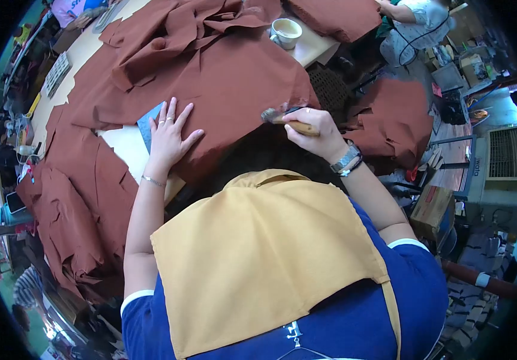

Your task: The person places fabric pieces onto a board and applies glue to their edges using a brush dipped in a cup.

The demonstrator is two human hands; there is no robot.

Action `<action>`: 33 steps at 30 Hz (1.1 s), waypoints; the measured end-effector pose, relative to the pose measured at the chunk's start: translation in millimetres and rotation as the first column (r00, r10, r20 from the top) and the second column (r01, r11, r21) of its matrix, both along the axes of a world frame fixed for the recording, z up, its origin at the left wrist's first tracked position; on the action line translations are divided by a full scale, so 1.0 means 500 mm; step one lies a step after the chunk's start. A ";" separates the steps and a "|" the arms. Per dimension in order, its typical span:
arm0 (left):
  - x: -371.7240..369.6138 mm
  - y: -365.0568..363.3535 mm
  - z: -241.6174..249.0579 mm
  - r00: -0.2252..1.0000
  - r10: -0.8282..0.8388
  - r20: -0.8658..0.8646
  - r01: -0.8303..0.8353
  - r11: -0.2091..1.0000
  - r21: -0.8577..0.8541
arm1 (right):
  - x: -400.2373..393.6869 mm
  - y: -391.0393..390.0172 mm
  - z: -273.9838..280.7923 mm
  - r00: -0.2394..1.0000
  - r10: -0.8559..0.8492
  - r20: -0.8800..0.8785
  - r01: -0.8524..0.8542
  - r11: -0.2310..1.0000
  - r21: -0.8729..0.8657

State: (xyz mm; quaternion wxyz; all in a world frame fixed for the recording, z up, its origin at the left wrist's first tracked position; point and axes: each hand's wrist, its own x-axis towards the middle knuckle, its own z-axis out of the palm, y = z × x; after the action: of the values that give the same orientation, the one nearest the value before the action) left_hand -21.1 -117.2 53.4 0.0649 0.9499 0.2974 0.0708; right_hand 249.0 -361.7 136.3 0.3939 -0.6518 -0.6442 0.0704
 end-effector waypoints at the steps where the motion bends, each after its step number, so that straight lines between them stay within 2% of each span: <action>1: 0.001 0.002 -0.001 1.000 -0.005 0.008 0.005 1.000 0.018 | 0.006 -0.009 0.000 1.000 -0.019 -0.007 0.019 0.999 -0.027; 4: 0.002 0.006 0.008 0.999 0.003 -0.032 -0.003 1.000 -0.018 | 0.037 -0.051 0.026 0.987 -0.152 0.053 0.158 0.978 -0.136; 6: 0.004 0.012 0.004 1.000 -0.007 -0.029 0.007 1.000 -0.009 | 0.027 -0.050 0.028 0.983 -0.147 0.105 0.155 0.986 -0.066; 8: 0.006 0.021 -0.001 1.000 -0.017 -0.021 0.017 1.000 0.005 | -0.021 -0.011 0.022 0.995 -0.063 0.074 0.060 0.997 0.038; 10: 0.004 0.023 -0.007 1.000 -0.026 -0.014 0.027 0.999 0.020 | -0.052 0.011 -0.003 0.999 0.007 0.035 -0.006 1.000 -0.025; 12: 0.001 0.023 -0.007 1.000 -0.028 -0.007 0.029 0.999 0.024 | -0.052 -0.004 0.002 0.999 -0.043 -0.028 0.042 0.998 -0.038; 14: 0.006 0.022 -0.008 1.000 -0.025 0.007 0.024 0.999 0.030 | -0.024 -0.028 0.016 0.992 -0.123 0.040 0.127 0.987 -0.095; 15: 0.006 0.021 -0.008 1.000 -0.022 0.010 0.022 0.999 0.033 | -0.022 -0.029 0.026 0.987 -0.118 0.105 0.125 0.990 -0.061; 18: 0.005 0.022 -0.013 0.999 -0.024 0.028 0.023 1.000 0.017 | -0.072 0.013 0.023 1.000 -0.018 0.024 0.017 1.000 0.026; 20: 0.004 0.020 -0.014 0.999 -0.019 0.038 0.019 1.000 0.004 | -0.094 0.033 -0.003 0.998 0.056 0.031 -0.056 0.998 0.000; 22: 0.005 0.022 -0.015 0.999 -0.021 0.042 0.021 1.000 0.001 | -0.083 0.009 0.008 1.000 0.011 0.005 -0.010 0.994 -0.111; 24: 0.004 0.020 -0.019 0.998 -0.015 0.057 0.015 1.000 0.002 | -0.046 -0.013 0.029 0.998 -0.054 0.011 0.055 0.989 -0.140; 26: 0.004 0.022 -0.019 0.997 -0.019 0.077 0.018 1.000 0.013 | 0.011 -0.007 0.053 0.992 -0.082 0.099 0.089 0.994 -0.063; 28: 0.004 0.018 -0.010 0.998 -0.017 0.059 0.017 1.000 0.001 | 0.060 0.041 0.110 0.972 -0.224 0.068 0.219 0.973 0.071; 30: 0.005 0.015 -0.005 0.998 -0.008 0.054 0.009 1.000 -0.022 | 0.152 0.111 0.148 0.931 -0.334 0.145 0.303 0.932 0.196; 33: 0.004 0.012 0.004 0.999 -0.006 0.053 0.008 0.999 -0.038 | 0.253 0.232 0.160 0.896 -0.411 0.170 0.397 0.911 0.111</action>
State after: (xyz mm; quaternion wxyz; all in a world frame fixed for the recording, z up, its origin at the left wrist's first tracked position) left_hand -19.3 -111.4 55.6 0.0910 0.9473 0.2937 0.0899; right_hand 375.7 -245.6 216.3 0.3604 -0.7601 -0.5315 -0.0993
